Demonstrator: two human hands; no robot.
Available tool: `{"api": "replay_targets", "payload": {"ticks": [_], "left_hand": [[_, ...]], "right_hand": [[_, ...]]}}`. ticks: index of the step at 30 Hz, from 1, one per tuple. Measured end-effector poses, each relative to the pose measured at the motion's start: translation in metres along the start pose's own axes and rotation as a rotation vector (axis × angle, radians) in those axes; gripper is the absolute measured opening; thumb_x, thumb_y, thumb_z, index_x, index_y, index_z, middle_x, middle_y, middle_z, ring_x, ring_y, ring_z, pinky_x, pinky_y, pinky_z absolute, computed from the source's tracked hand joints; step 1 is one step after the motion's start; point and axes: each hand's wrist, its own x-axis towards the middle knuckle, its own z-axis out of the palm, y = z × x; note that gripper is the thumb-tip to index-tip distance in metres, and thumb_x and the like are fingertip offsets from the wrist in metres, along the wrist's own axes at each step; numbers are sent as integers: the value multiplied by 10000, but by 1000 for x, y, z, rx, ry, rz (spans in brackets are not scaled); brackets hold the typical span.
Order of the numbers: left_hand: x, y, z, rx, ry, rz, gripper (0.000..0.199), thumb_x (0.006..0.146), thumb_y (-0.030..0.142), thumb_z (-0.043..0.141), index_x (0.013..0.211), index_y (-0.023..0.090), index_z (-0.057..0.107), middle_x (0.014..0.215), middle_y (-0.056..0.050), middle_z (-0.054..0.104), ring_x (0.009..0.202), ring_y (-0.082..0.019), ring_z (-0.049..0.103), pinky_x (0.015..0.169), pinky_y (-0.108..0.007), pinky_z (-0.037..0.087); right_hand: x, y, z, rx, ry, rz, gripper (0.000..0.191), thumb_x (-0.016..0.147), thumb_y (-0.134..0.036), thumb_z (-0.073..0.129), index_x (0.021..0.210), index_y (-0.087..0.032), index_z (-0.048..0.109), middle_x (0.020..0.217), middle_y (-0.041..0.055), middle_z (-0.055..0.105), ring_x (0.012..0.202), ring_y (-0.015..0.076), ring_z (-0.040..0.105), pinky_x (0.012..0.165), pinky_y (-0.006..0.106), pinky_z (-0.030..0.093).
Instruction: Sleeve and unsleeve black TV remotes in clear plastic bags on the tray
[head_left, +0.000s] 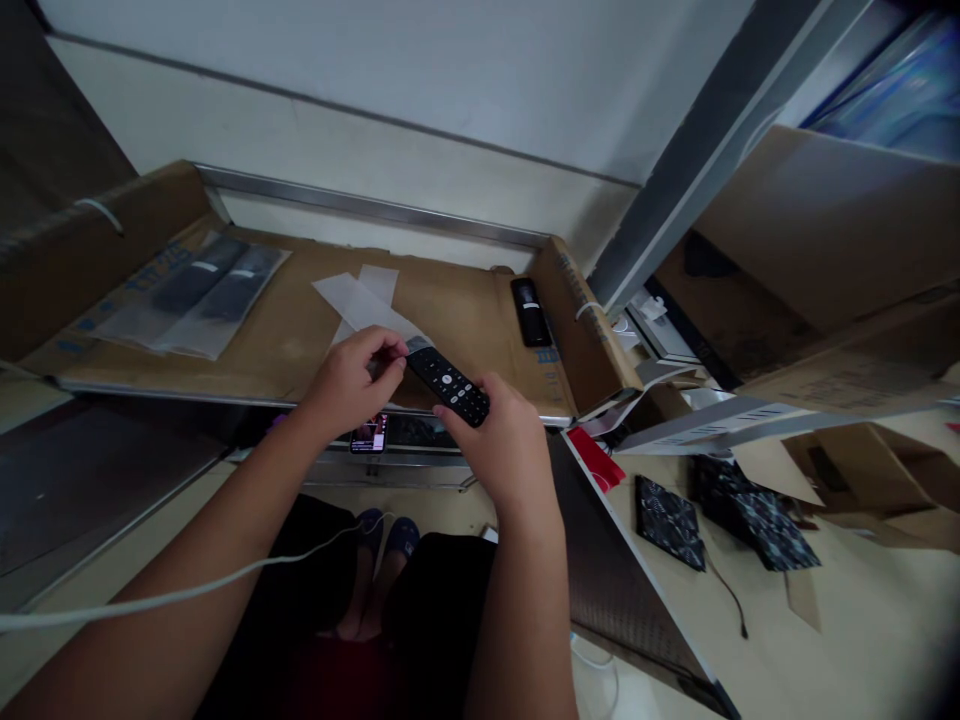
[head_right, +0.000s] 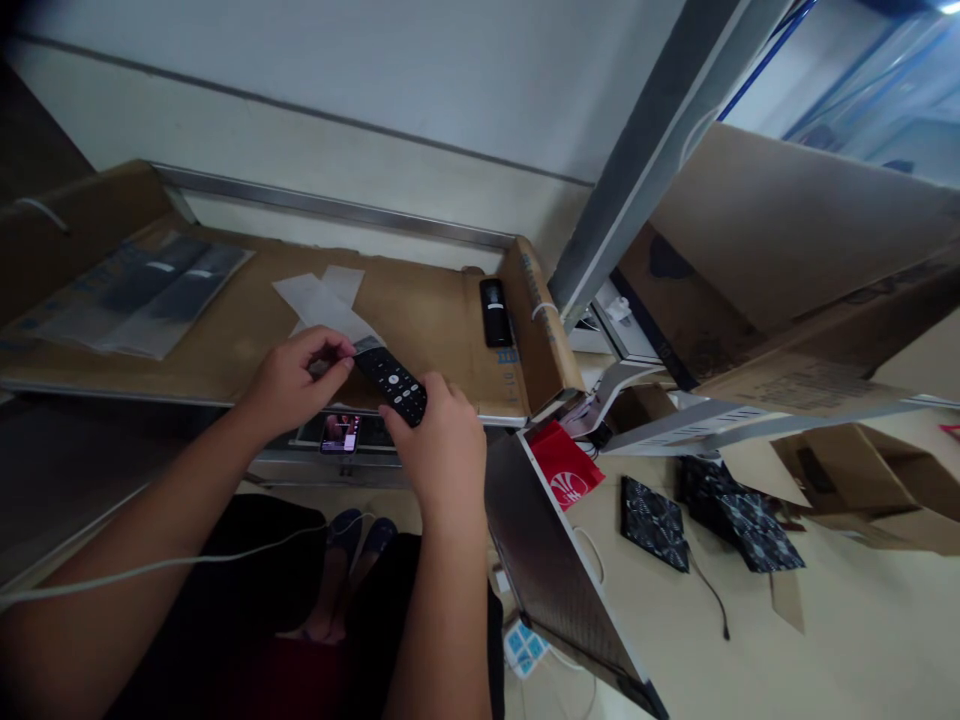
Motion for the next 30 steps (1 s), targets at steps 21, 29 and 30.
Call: {"api": "replay_targets", "payload": {"ticks": [21, 29, 30], "left_hand": [[-10, 16, 8, -140, -107, 69, 70, 914, 224, 543, 959, 195, 588, 928, -43, 656, 866, -181, 634, 802, -314, 510], [-6, 10, 13, -108, -96, -34, 58, 913, 200, 546, 957, 198, 583, 913, -27, 671, 844, -177, 652, 787, -316, 513], [-5, 10, 13, -88, -90, -27, 59, 913, 194, 543, 957, 197, 582, 912, -27, 670, 845, -178, 651, 785, -315, 510]], "right_hand": [[-4, -23, 20, 370, -121, -19, 397, 803, -237, 625, 1195, -188, 579, 1103, 110, 645, 1019, 242, 617, 864, 376, 517], [1, -1, 16, 368, -119, 18, 406, 767, -291, 744, 1148, -184, 656, 1034, 73, 695, 813, 185, 641, 763, 328, 512], [2, -1, 17, 340, -87, 8, 412, 756, -296, 756, 1140, -182, 659, 1057, 79, 690, 835, 189, 643, 777, 329, 510]]}}
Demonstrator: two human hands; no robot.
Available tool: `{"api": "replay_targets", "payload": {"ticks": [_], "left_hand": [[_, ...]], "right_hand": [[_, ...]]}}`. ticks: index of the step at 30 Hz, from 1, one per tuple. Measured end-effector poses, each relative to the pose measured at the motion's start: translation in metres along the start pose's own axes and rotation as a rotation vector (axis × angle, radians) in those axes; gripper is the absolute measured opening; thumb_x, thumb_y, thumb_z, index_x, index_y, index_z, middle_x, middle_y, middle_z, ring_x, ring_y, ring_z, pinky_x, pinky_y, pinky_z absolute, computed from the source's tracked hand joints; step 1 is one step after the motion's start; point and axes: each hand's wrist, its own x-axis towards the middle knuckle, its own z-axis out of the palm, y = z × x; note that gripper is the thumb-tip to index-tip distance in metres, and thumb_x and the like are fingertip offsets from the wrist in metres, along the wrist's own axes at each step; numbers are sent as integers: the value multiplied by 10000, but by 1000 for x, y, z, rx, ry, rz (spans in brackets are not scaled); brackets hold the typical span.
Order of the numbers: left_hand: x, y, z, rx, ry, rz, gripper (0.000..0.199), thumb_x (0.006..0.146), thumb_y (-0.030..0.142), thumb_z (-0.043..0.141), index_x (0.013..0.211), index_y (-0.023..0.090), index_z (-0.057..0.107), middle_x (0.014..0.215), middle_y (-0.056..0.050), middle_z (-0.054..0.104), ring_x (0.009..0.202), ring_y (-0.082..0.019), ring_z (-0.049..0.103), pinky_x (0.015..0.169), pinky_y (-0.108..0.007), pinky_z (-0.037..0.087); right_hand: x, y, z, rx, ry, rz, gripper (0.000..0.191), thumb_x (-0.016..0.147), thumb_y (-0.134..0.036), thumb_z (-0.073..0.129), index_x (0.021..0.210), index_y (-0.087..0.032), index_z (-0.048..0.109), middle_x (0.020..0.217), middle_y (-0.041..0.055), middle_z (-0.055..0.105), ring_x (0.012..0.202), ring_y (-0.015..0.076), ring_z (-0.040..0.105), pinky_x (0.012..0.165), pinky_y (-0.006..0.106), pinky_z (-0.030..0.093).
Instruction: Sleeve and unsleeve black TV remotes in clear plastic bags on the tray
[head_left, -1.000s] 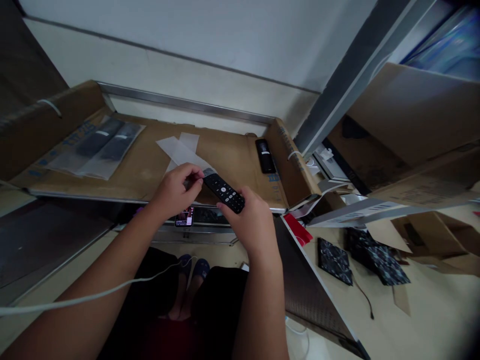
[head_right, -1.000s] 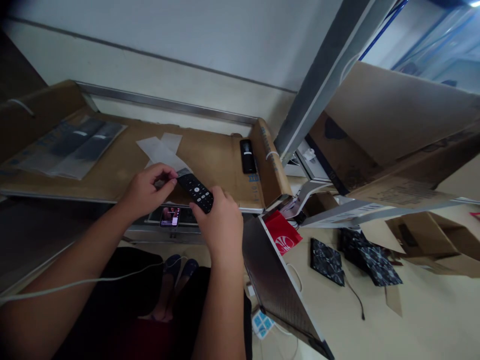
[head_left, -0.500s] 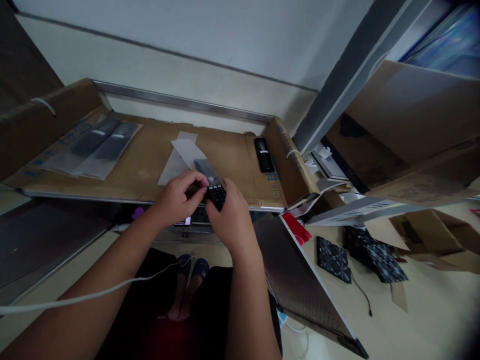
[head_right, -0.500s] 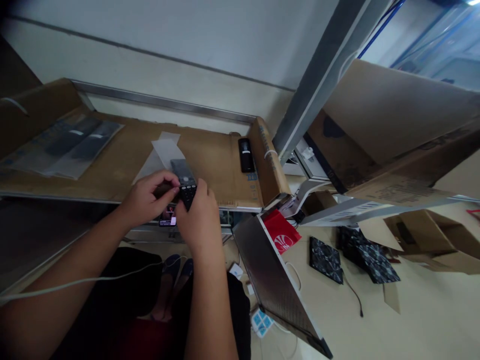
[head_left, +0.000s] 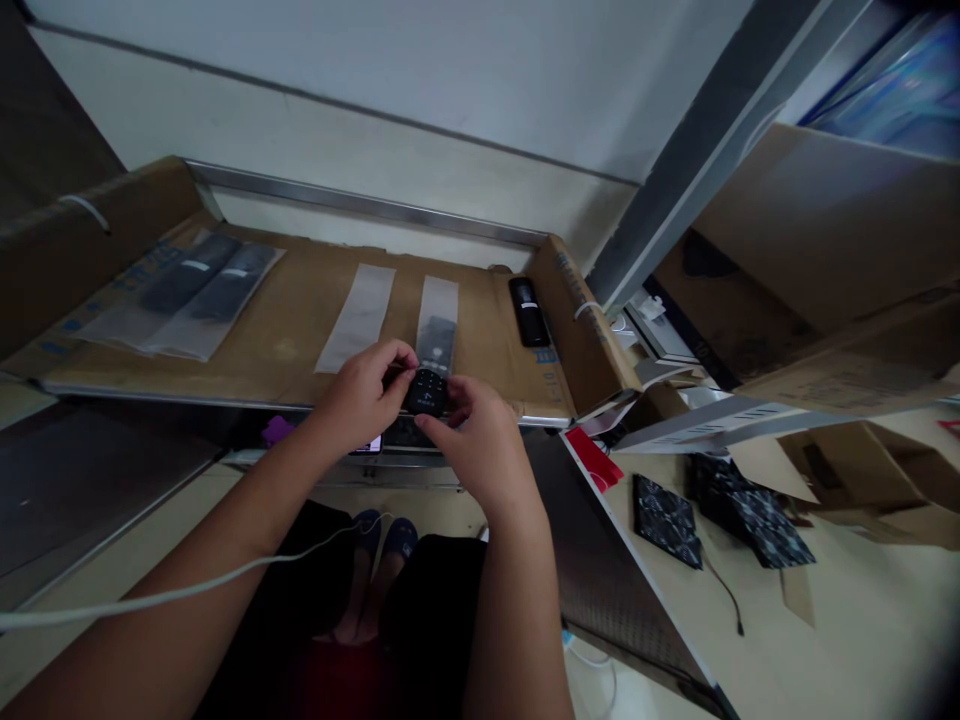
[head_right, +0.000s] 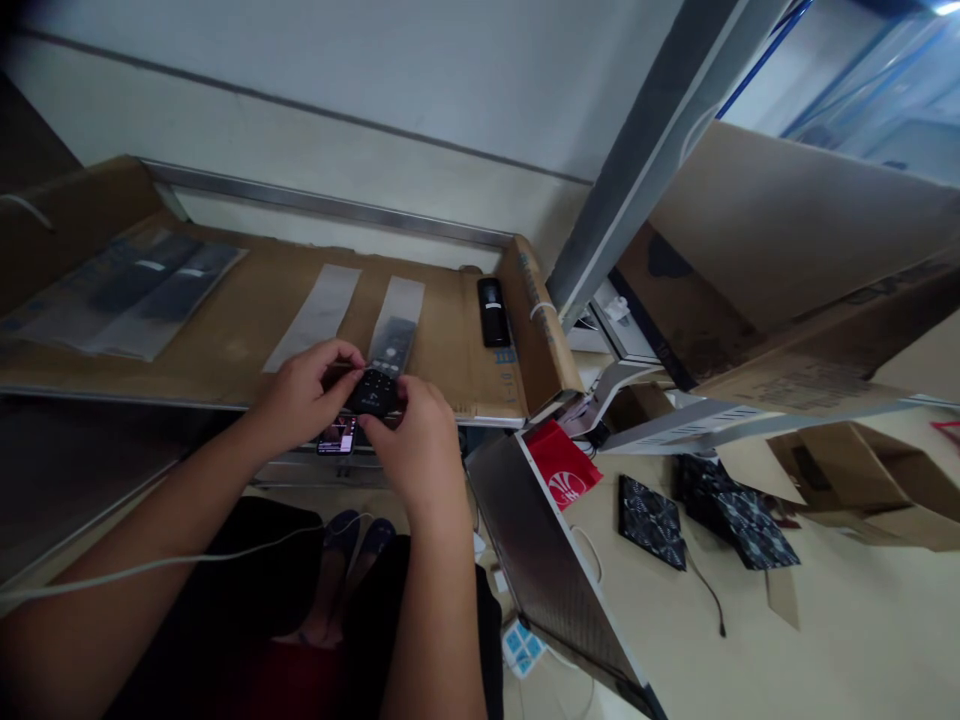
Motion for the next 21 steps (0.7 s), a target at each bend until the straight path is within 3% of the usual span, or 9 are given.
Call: {"api": "replay_targets", "payload": {"ticks": [3, 7, 14, 18, 21], "left_hand": [[1, 0, 1, 47, 20, 14, 73, 916, 180, 531, 972, 200, 575, 911, -26, 663, 844, -177, 648, 780, -314, 506], [1, 0, 1, 92, 23, 23, 95, 919, 160, 516, 991, 203, 560, 942, -31, 658, 858, -177, 642, 798, -319, 507], [1, -1, 0, 77, 31, 26, 82, 923, 165, 503, 980, 197, 552, 930, -27, 647, 847, -170, 632, 789, -307, 508], [0, -1, -1, 72, 23, 26, 75, 921, 171, 506, 974, 199, 551, 920, -25, 643, 854, -173, 623, 782, -307, 506], [0, 0, -1, 44, 5, 41, 83, 921, 162, 501, 980, 199, 547, 924, -24, 643, 856, -170, 624, 781, -306, 503]], "right_hand": [[3, -1, 2, -40, 57, -14, 462, 733, -317, 775, 1156, -184, 646, 1106, 93, 682, 868, 200, 648, 802, 337, 510], [6, 0, 5, 29, 9, 0, 519, 731, -318, 769, 1211, -197, 611, 1102, 81, 700, 814, 184, 653, 774, 327, 512], [12, 7, 9, 52, 80, -4, 292, 777, -311, 733, 1041, -207, 663, 986, 36, 724, 783, 171, 645, 740, 293, 480], [18, 2, 14, -145, 217, -2, 157, 810, -289, 710, 944, -216, 672, 907, 21, 723, 835, 204, 634, 751, 308, 441], [24, 0, 20, -325, 300, -46, 188, 815, -302, 715, 974, -211, 670, 985, 56, 723, 967, 259, 605, 812, 346, 412]]}}
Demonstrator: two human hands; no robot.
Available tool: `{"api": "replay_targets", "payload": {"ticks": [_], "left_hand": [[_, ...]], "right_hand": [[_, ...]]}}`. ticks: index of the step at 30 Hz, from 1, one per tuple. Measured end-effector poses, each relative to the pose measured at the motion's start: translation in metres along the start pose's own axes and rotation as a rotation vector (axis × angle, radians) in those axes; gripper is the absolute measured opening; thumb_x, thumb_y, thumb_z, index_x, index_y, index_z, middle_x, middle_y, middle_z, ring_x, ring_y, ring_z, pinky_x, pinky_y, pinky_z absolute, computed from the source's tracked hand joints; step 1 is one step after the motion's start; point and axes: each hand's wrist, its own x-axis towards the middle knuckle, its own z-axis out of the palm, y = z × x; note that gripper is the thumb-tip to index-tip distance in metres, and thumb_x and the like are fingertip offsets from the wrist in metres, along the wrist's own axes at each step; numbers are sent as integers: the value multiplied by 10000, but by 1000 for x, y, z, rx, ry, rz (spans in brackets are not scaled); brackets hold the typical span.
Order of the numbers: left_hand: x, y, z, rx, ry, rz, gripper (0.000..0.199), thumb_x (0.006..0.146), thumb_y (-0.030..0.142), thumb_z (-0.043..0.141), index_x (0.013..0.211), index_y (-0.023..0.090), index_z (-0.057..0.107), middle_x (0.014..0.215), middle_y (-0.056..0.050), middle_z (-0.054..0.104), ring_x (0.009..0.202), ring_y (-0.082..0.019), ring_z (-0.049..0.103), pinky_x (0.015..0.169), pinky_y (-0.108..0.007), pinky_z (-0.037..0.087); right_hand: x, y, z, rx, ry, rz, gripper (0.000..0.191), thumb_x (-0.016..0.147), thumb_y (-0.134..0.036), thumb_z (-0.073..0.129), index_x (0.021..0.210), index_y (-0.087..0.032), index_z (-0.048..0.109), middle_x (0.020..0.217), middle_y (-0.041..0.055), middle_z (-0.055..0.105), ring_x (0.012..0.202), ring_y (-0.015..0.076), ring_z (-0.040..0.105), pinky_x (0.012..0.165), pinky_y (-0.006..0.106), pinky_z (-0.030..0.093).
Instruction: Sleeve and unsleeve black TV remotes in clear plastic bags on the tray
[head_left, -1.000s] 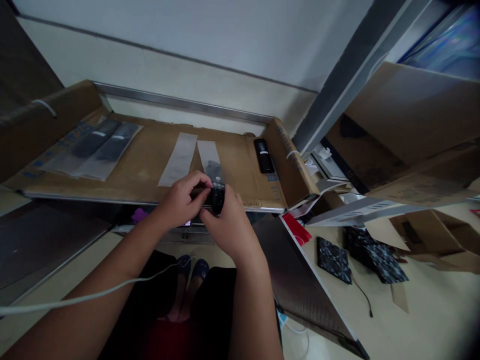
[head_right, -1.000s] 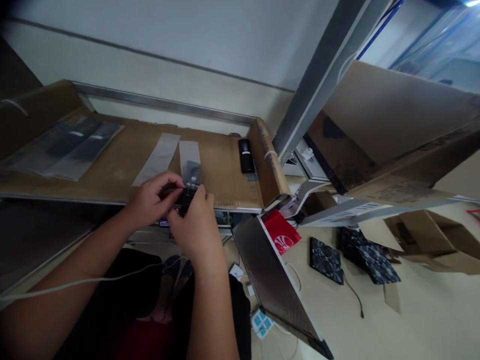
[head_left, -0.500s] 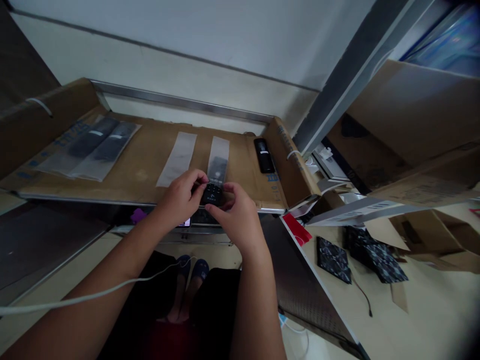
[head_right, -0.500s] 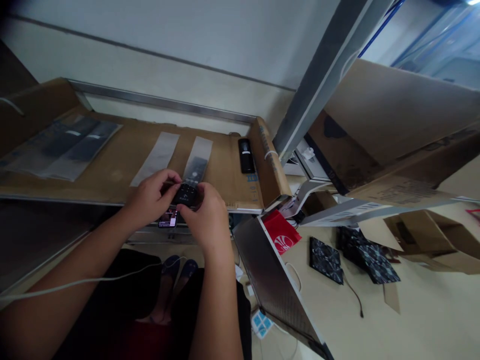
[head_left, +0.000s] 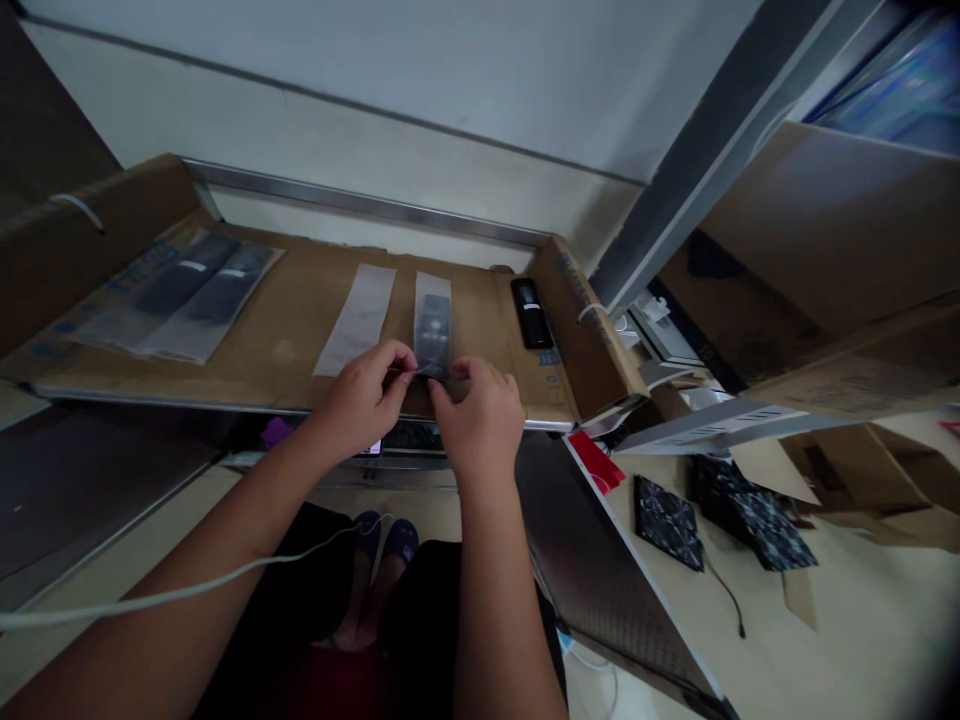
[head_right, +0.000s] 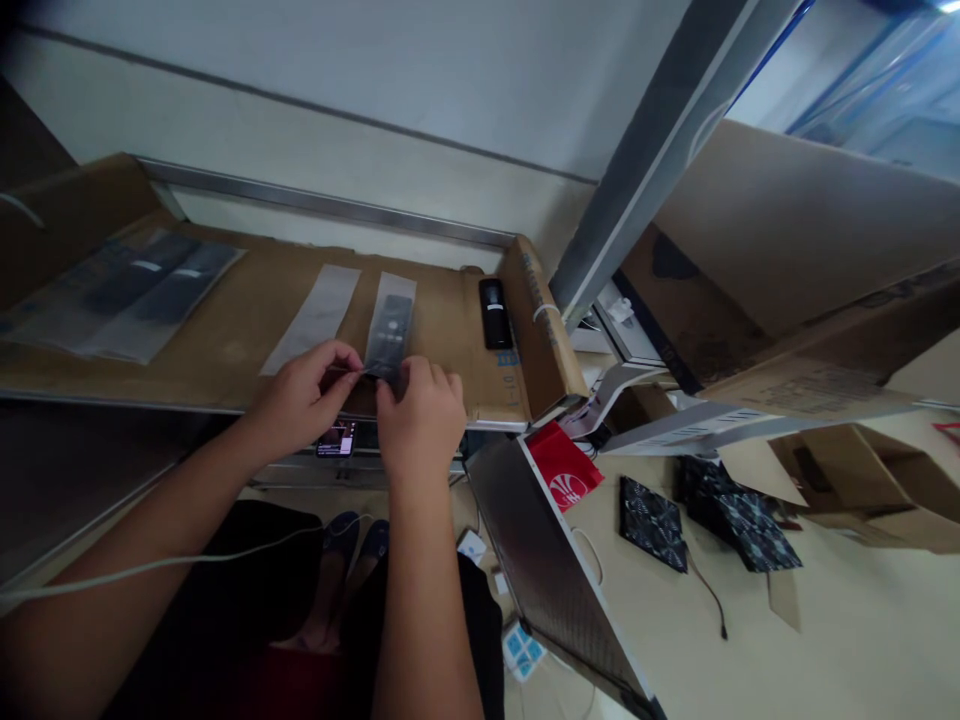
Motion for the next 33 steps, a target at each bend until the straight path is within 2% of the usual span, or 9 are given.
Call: {"api": "replay_targets", "payload": {"ticks": [3, 6, 14, 20, 24, 26, 29, 33], "left_hand": [[0, 1, -1, -12, -7, 11, 88, 920, 151, 495, 975, 198, 545, 917, -23, 636, 847, -168, 618, 774, -305, 497], [1, 2, -1, -3, 4, 33, 90, 919, 136, 483, 958, 193, 542, 903, -25, 620, 840, -169, 607, 767, -304, 485], [-2, 5, -3, -21, -37, 66, 108, 934, 121, 469, 983, 189, 538, 915, -26, 610, 839, -158, 591, 762, -287, 463], [-4, 5, -5, -62, -80, 57, 97, 953, 148, 502, 1010, 196, 563, 918, -11, 624, 826, -136, 595, 753, -260, 466], [-4, 5, -10, -143, -94, -17, 91, 957, 199, 531, 1030, 204, 586, 935, -12, 643, 816, -134, 613, 736, -257, 486], [-3, 6, -16, -183, -60, -60, 87, 951, 232, 557, 1022, 207, 602, 929, -14, 647, 794, -136, 615, 714, -259, 496], [5, 11, -29, -210, 89, -99, 78, 927, 255, 608, 991, 213, 620, 924, -14, 647, 794, -139, 613, 706, -261, 503], [25, 8, -46, -127, 223, -156, 99, 888, 279, 670, 971, 230, 647, 911, -4, 652, 757, -136, 595, 623, -253, 474]], "right_hand": [[5, -2, 9, -53, -2, -23, 250, 821, -326, 707, 1036, -206, 657, 1035, 82, 720, 997, 281, 590, 828, 365, 388], [11, -2, 16, -42, -22, 3, 214, 843, -313, 675, 1027, -207, 649, 959, 64, 725, 933, 264, 608, 800, 349, 372], [25, 2, 22, -62, -7, 70, 51, 851, -244, 624, 848, -209, 660, 783, 27, 709, 744, 190, 617, 679, 285, 325], [28, 2, 23, -141, -19, 102, 146, 876, -296, 609, 771, -217, 674, 721, 30, 702, 655, 171, 592, 611, 277, 267], [31, 4, 22, -148, -37, 95, 141, 849, -290, 625, 739, -217, 672, 705, 30, 698, 629, 163, 576, 585, 272, 237], [33, 6, 21, -130, -56, 88, 138, 837, -294, 630, 726, -219, 665, 692, 21, 690, 620, 159, 567, 574, 271, 228], [36, 10, 19, -88, -79, 83, 139, 822, -289, 623, 703, -218, 642, 654, 8, 661, 604, 152, 545, 569, 264, 237], [40, 15, 13, 41, -139, 32, 46, 782, -223, 611, 737, -215, 614, 639, -20, 624, 590, 131, 524, 577, 246, 277]]}}
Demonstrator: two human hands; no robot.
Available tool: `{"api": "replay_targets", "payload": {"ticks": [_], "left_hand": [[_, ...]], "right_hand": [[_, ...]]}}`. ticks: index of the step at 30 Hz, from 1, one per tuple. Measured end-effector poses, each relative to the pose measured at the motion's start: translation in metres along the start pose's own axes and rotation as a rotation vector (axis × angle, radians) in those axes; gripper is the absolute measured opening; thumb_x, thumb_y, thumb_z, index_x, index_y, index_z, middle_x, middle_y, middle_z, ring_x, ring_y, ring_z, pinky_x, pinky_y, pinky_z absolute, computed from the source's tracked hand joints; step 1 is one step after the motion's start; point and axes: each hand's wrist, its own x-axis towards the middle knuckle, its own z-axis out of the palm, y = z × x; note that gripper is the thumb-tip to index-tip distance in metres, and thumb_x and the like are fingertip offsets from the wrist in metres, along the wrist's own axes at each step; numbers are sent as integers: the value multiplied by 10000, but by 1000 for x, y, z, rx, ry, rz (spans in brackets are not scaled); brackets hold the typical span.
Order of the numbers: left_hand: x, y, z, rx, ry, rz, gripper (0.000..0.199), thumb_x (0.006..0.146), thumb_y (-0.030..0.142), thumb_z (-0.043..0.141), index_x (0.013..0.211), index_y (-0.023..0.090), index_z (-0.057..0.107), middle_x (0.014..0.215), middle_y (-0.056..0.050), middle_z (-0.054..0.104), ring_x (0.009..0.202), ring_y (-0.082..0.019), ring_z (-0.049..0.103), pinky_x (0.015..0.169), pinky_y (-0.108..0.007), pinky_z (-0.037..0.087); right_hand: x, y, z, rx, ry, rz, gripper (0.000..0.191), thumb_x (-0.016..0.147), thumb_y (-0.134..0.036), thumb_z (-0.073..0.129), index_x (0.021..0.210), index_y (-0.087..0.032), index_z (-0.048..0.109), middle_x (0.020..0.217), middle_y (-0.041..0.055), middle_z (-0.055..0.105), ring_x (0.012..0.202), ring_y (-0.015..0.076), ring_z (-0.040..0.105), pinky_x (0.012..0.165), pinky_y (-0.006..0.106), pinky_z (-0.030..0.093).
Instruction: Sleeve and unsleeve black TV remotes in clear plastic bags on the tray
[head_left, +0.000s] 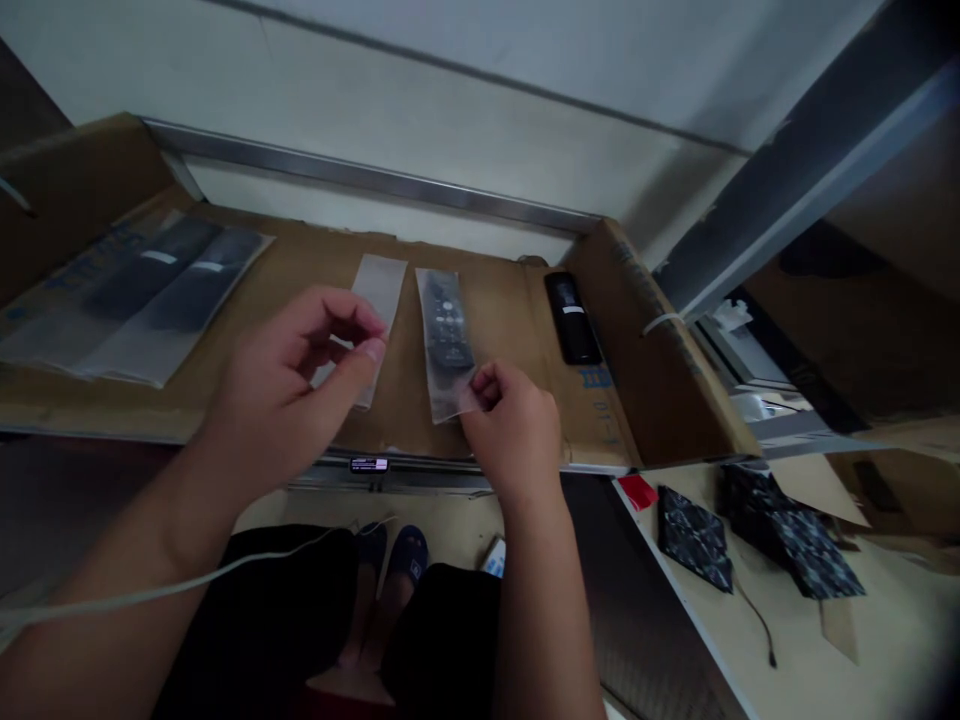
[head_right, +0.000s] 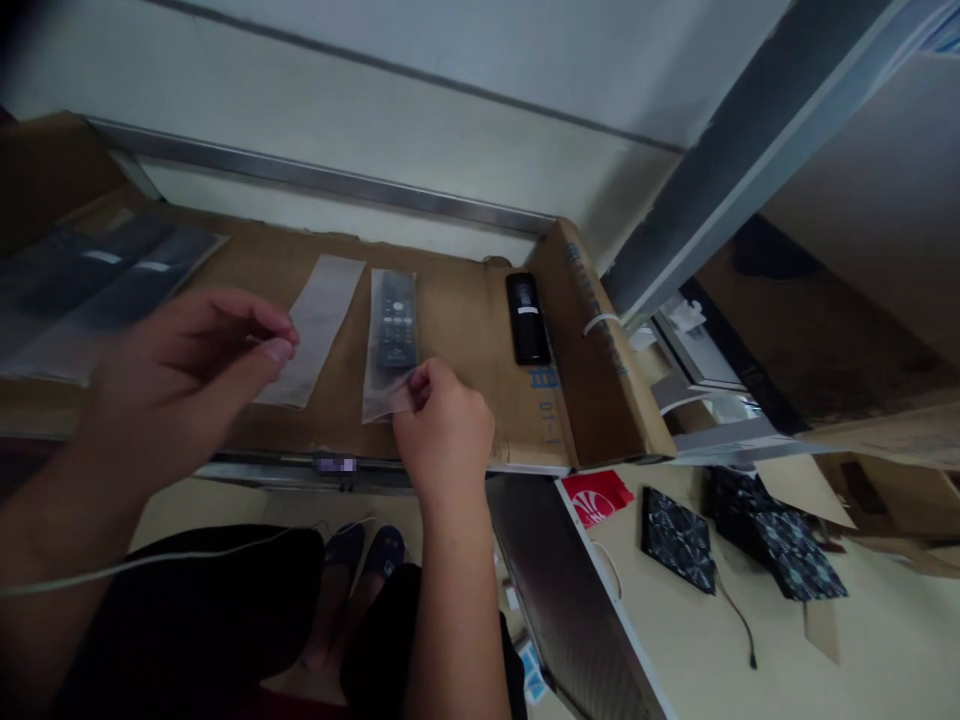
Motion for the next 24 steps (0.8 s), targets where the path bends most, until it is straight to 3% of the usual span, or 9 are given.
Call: {"api": "replay_targets", "payload": {"ticks": [4, 7, 10, 13, 17, 20, 24], "left_hand": [[19, -13, 3, 73, 46, -65, 93, 876, 294, 680, 950, 240, 666, 859, 5, 650, 717, -133, 585, 580, -257, 453], [20, -18, 12, -57, 17, -184, 103, 875, 321, 679, 903, 225, 657, 781, 5, 647, 621, -122, 582, 493, -242, 440], [16, -15, 22, -369, -245, -465, 264, 911, 459, 616, 900, 198, 656, 725, -35, 676, 533, -160, 611, 397, -265, 446], [19, -9, 34, -585, -441, -571, 414, 984, 533, 453, 962, 186, 678, 770, -87, 703, 712, -234, 699, 551, -360, 577], [37, -1, 53, -704, -408, -546, 546, 1040, 533, 238, 1013, 195, 665, 764, -102, 678, 863, -267, 703, 681, -424, 602], [51, 4, 61, -746, -360, -618, 525, 1044, 480, 191, 941, 188, 616, 846, -110, 671, 881, -254, 694, 757, -448, 606], [70, 4, 45, -695, -247, -626, 319, 1018, 349, 316, 929, 176, 568, 883, -109, 661, 795, -204, 666, 751, -413, 602]], "right_hand": [[4, 2, -4, 123, -40, -55, 61, 794, -192, 583, 741, -212, 561, 615, -48, 561, 563, 108, 481, 563, 235, 289], [9, 0, -2, 253, 6, -65, 149, 832, -213, 566, 710, -215, 481, 597, -62, 477, 552, 100, 427, 548, 229, 297], [13, -7, -5, 444, 56, -21, 177, 824, -209, 569, 718, -227, 429, 620, -65, 425, 554, 99, 392, 529, 221, 308], [14, -19, -19, 600, 48, 20, 187, 798, -191, 594, 734, -236, 424, 650, -56, 419, 568, 103, 385, 516, 215, 319], [9, -36, -41, 689, -116, 13, 188, 791, -182, 622, 738, -233, 448, 659, -39, 462, 592, 110, 421, 512, 211, 346], [2, -43, -51, 673, -309, -50, 154, 786, -159, 631, 753, -221, 494, 680, -34, 523, 608, 104, 461, 531, 208, 372], [-2, -41, -58, 652, -529, -145, 78, 811, -175, 647, 827, -210, 579, 698, -42, 579, 617, 94, 513, 578, 203, 413]]}}
